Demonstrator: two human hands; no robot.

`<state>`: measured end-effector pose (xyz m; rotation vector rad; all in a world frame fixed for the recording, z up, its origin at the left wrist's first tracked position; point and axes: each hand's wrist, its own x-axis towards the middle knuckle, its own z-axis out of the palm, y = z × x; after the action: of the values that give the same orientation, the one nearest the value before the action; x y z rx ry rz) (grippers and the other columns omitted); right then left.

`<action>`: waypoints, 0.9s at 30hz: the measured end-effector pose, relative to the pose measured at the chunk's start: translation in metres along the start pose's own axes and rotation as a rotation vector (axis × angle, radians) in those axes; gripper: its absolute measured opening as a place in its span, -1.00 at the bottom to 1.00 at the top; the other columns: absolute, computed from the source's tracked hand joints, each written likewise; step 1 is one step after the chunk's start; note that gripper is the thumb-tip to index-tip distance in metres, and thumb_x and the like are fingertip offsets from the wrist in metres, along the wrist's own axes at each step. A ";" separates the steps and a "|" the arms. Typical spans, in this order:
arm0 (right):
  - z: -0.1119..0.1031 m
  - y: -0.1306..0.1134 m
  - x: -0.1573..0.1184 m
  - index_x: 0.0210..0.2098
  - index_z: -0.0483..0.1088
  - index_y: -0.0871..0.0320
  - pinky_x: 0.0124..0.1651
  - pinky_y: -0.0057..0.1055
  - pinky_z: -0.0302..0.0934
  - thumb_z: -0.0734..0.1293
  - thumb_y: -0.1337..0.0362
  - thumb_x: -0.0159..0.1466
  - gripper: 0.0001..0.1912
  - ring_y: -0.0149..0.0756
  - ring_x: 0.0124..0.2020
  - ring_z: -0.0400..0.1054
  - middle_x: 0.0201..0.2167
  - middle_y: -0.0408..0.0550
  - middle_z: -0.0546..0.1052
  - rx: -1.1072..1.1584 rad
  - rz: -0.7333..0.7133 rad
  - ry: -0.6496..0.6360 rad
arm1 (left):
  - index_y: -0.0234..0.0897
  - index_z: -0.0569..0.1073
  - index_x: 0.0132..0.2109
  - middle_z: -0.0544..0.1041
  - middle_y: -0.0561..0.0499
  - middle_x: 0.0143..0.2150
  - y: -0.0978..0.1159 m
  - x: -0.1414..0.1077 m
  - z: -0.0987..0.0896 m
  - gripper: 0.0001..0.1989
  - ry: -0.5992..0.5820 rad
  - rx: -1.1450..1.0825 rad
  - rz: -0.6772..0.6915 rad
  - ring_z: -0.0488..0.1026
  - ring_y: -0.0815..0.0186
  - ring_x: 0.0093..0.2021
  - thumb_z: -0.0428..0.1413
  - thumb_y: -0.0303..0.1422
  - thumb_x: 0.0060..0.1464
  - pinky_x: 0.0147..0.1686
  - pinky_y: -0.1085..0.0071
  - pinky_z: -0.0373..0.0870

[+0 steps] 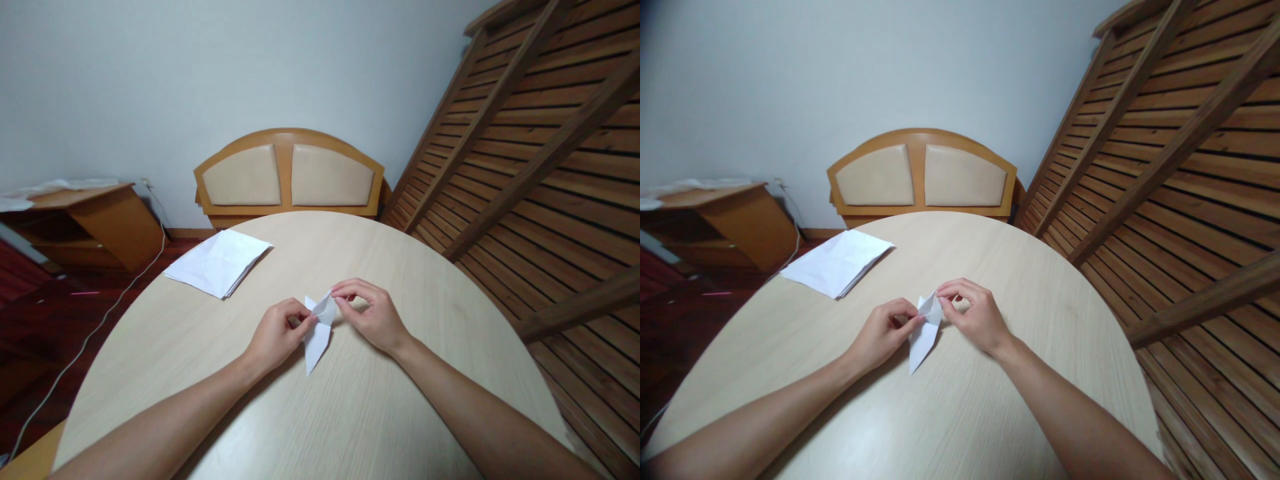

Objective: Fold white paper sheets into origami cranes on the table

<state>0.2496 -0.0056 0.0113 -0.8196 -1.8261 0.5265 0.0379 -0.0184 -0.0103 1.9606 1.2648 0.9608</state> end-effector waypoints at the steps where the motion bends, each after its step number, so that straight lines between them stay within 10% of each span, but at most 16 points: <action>1: 0.000 0.000 0.000 -0.29 0.52 0.09 -0.06 -0.28 0.36 0.36 0.40 0.28 -0.90 -0.26 -0.17 0.50 -0.23 -0.06 0.61 0.000 0.007 0.007 | -0.28 0.58 -0.32 0.56 -0.01 -0.35 0.000 0.000 0.000 -0.80 -0.002 -0.001 0.000 0.42 0.35 -0.40 0.14 -0.29 0.20 -0.41 0.45 0.26; 27: 0.005 -0.003 -0.002 -0.21 0.54 0.06 -0.05 -0.20 0.36 0.33 0.38 0.34 -0.86 -0.23 -0.16 0.49 -0.23 -0.06 0.63 -0.120 -0.148 -0.037 | -0.24 0.57 -0.33 0.55 0.02 -0.31 0.000 -0.002 -0.002 -0.83 -0.029 0.174 0.064 0.42 0.36 -0.41 0.14 -0.34 0.20 -0.41 0.45 0.23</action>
<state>0.2440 -0.0090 0.0106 -0.7521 -1.9500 0.3421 0.0358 -0.0204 -0.0100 2.1517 1.3148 0.8754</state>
